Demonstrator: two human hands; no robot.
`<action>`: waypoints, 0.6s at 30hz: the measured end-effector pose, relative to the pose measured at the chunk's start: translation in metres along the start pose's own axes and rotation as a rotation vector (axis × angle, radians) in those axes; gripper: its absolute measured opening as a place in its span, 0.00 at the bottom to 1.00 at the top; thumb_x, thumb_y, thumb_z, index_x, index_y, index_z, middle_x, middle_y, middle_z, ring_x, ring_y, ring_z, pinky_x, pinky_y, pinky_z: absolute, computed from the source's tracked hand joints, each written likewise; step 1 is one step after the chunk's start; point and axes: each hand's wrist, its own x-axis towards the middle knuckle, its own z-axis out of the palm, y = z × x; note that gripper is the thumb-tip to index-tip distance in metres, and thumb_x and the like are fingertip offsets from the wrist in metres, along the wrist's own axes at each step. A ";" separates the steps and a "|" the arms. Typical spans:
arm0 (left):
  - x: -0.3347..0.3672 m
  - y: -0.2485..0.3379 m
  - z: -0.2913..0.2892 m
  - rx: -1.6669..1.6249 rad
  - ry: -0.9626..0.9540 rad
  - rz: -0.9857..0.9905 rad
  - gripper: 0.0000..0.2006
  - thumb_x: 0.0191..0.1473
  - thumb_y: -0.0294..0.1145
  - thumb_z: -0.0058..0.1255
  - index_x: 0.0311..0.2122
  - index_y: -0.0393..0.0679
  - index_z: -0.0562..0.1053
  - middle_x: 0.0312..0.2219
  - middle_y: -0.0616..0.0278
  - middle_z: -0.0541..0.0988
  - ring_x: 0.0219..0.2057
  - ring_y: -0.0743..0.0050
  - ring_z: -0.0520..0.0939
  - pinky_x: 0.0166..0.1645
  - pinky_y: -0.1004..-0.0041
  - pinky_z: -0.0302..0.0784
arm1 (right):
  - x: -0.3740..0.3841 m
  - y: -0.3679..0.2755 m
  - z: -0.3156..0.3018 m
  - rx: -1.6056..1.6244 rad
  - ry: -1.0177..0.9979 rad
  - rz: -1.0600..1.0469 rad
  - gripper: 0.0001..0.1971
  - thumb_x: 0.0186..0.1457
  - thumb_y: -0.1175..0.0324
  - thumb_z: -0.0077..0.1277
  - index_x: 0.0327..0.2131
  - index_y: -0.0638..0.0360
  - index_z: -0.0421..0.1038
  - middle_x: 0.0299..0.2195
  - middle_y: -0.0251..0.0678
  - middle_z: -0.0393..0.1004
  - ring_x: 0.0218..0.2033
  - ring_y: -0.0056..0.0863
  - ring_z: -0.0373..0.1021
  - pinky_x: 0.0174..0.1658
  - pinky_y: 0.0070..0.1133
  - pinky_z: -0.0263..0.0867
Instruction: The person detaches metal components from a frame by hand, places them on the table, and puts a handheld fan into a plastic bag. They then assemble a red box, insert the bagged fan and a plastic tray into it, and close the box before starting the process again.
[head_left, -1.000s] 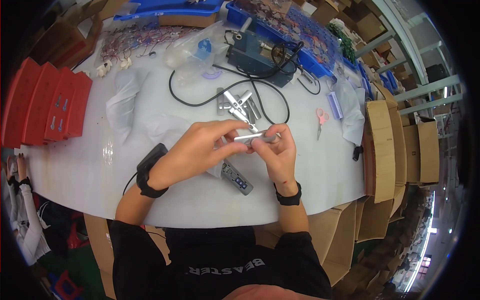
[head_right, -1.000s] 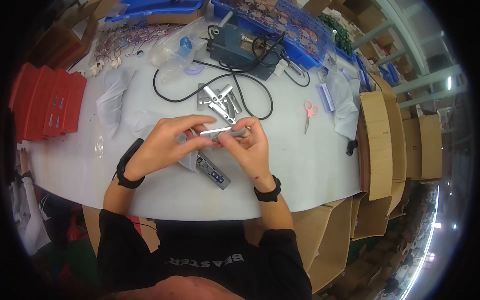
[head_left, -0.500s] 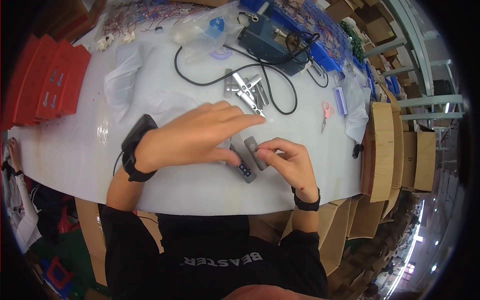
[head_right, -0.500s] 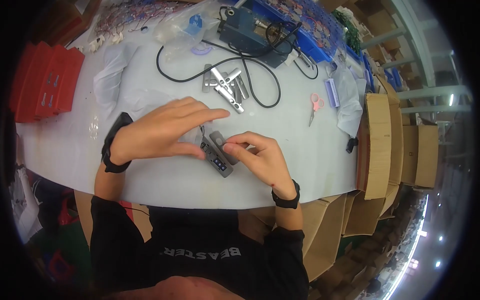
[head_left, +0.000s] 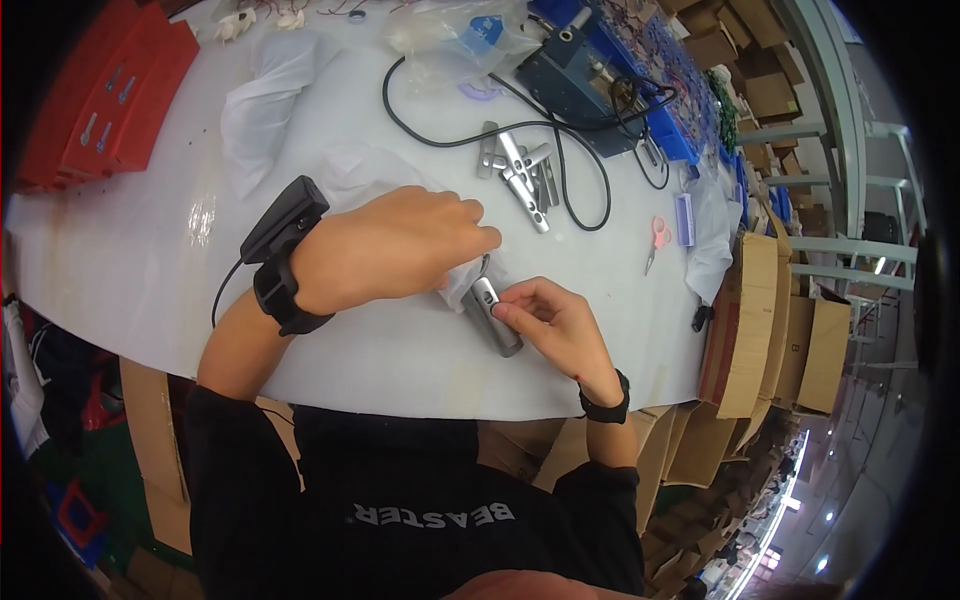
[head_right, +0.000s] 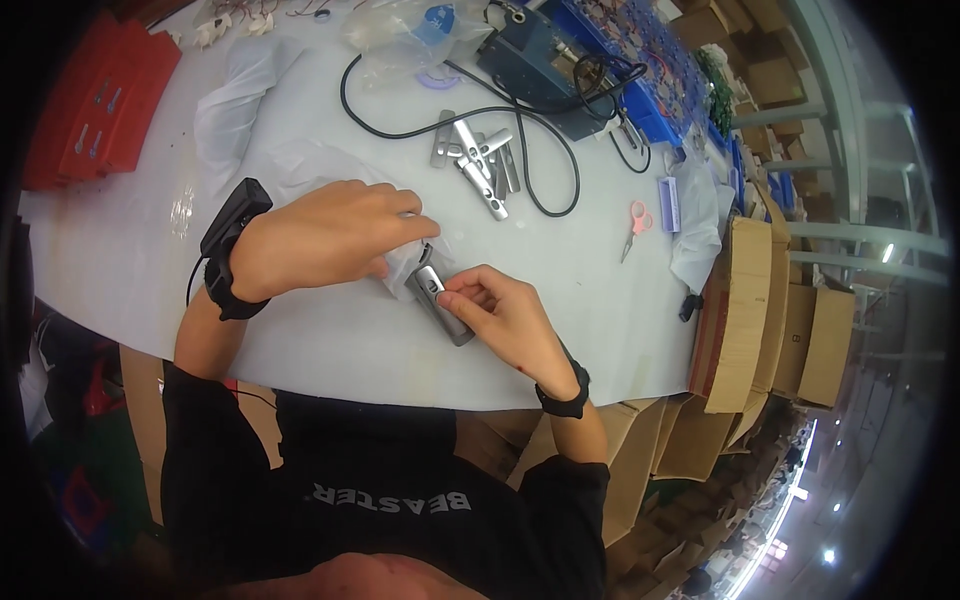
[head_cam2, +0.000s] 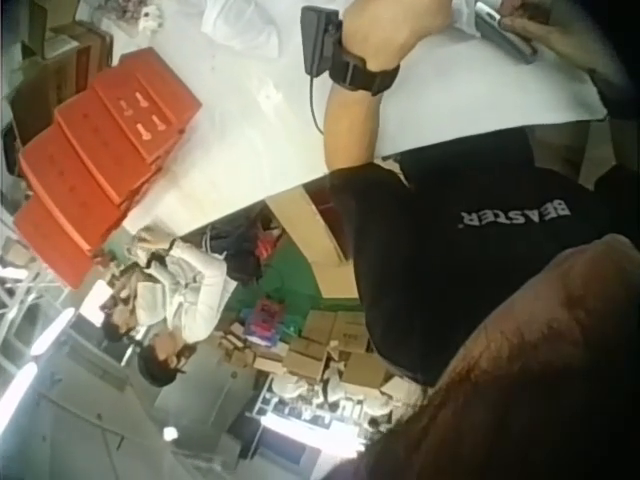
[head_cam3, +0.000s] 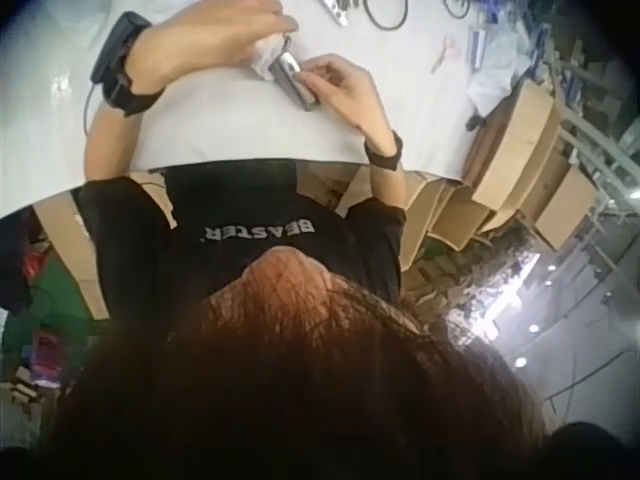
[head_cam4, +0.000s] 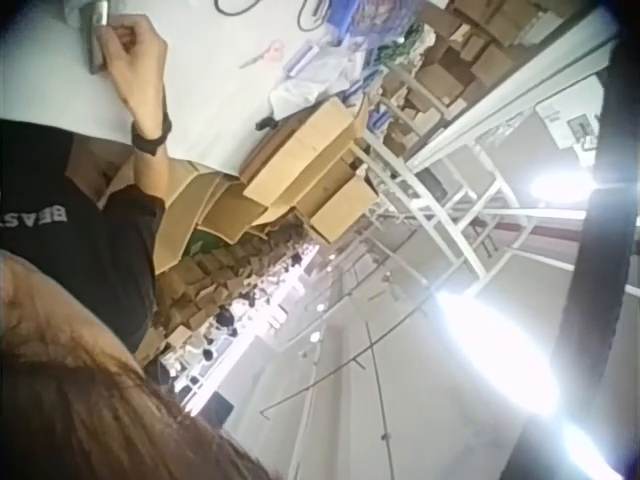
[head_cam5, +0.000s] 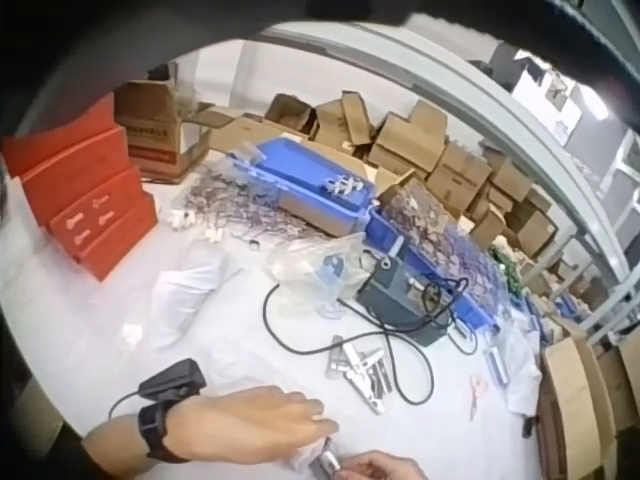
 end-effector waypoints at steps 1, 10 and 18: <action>-0.001 -0.001 0.001 -0.005 0.006 -0.003 0.27 0.43 0.24 0.63 0.51 0.42 0.70 0.42 0.57 0.74 0.41 0.55 0.78 0.44 0.64 0.74 | -0.001 -0.002 0.000 -0.046 0.021 -0.022 0.07 0.58 0.71 0.58 0.38 0.64 0.76 0.30 0.28 0.78 0.30 0.12 0.71 0.35 0.14 0.67; -0.001 -0.005 0.010 -0.014 0.069 0.035 0.26 0.43 0.25 0.63 0.50 0.39 0.70 0.40 0.55 0.74 0.40 0.54 0.77 0.42 0.63 0.74 | -0.004 -0.009 0.002 -0.222 0.034 -0.073 0.07 0.58 0.70 0.59 0.36 0.64 0.76 0.27 0.29 0.78 0.27 0.12 0.70 0.32 0.14 0.67; 0.002 0.000 0.010 -0.039 0.024 0.014 0.23 0.46 0.29 0.62 0.49 0.38 0.71 0.39 0.55 0.74 0.40 0.54 0.77 0.40 0.62 0.76 | 0.014 0.003 -0.009 0.006 -0.108 0.099 0.06 0.58 0.72 0.58 0.34 0.62 0.72 0.28 0.29 0.76 0.28 0.13 0.69 0.33 0.15 0.66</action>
